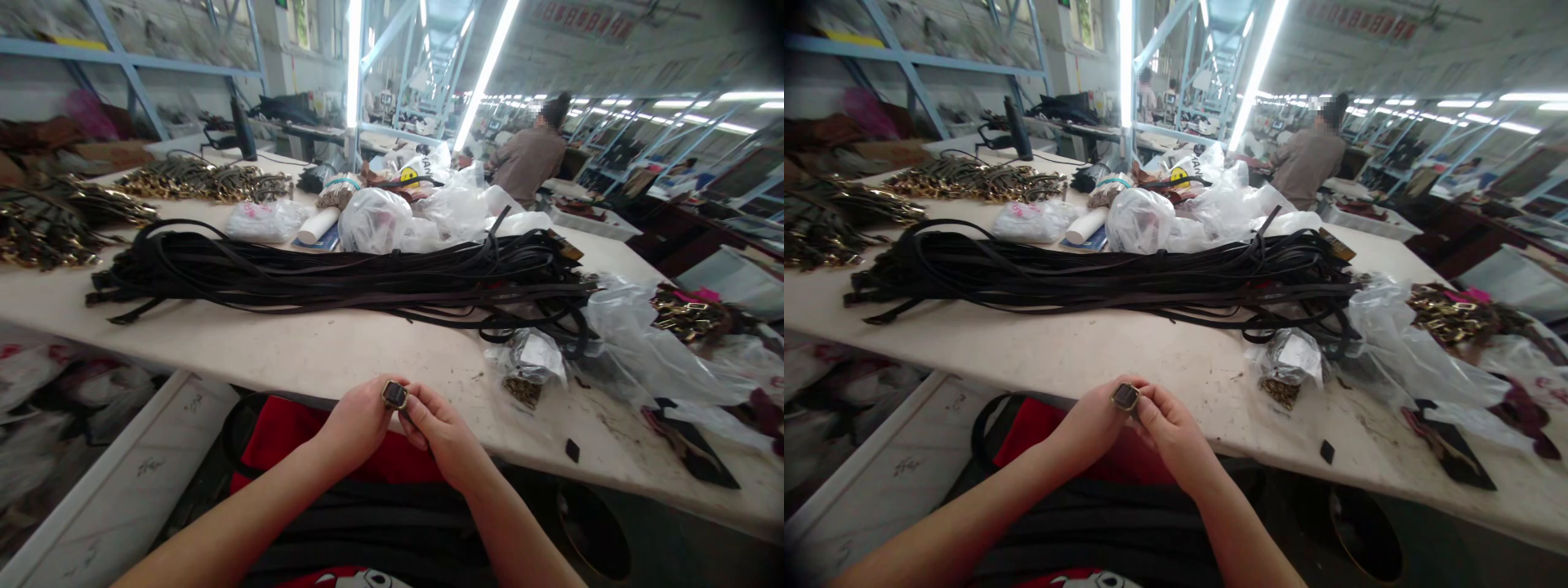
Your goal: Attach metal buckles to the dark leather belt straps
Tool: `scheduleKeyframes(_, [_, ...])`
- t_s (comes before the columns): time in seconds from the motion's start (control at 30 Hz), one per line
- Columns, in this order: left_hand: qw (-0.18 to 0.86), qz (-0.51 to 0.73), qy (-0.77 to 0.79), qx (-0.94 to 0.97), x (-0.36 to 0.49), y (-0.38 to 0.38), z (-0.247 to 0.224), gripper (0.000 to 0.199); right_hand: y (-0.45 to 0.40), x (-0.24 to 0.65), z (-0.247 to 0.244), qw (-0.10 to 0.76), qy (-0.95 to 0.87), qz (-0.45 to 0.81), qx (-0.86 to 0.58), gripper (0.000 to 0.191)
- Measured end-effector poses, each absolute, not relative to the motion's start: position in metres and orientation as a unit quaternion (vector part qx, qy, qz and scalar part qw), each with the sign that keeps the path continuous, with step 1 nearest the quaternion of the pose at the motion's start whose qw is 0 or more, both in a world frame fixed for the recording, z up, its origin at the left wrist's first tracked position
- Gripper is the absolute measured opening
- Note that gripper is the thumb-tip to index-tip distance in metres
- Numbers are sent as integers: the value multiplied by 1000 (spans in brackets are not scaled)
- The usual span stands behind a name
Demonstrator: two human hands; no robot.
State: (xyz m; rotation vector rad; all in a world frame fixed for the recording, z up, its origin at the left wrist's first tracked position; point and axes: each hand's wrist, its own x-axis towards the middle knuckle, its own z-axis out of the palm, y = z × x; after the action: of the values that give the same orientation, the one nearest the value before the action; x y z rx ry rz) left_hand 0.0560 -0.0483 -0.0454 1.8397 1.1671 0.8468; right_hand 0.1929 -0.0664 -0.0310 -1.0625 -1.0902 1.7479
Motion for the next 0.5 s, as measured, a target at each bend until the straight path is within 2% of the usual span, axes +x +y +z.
scheduleKeyframes(0.2, [354,299,460,757,63,-51,-58,20,-70,195,-32,462,-411,643,-453,34])
scheduleKeyframes(0.3, [339,285,449,776,55,-54,-49,18,-71,200,-26,451,-473,619,-435,31])
scheduleKeyframes(0.37, [325,322,455,764,45,-57,-36,27,-71,204,-21,448,-492,604,-437,25])
scheduleKeyframes(0.43, [382,359,472,709,36,-61,-22,32,-71,207,-19,455,-498,596,-436,20])
scheduleKeyframes(0.5, [541,352,461,609,32,-65,-14,24,-73,206,-18,458,-520,591,-413,15])
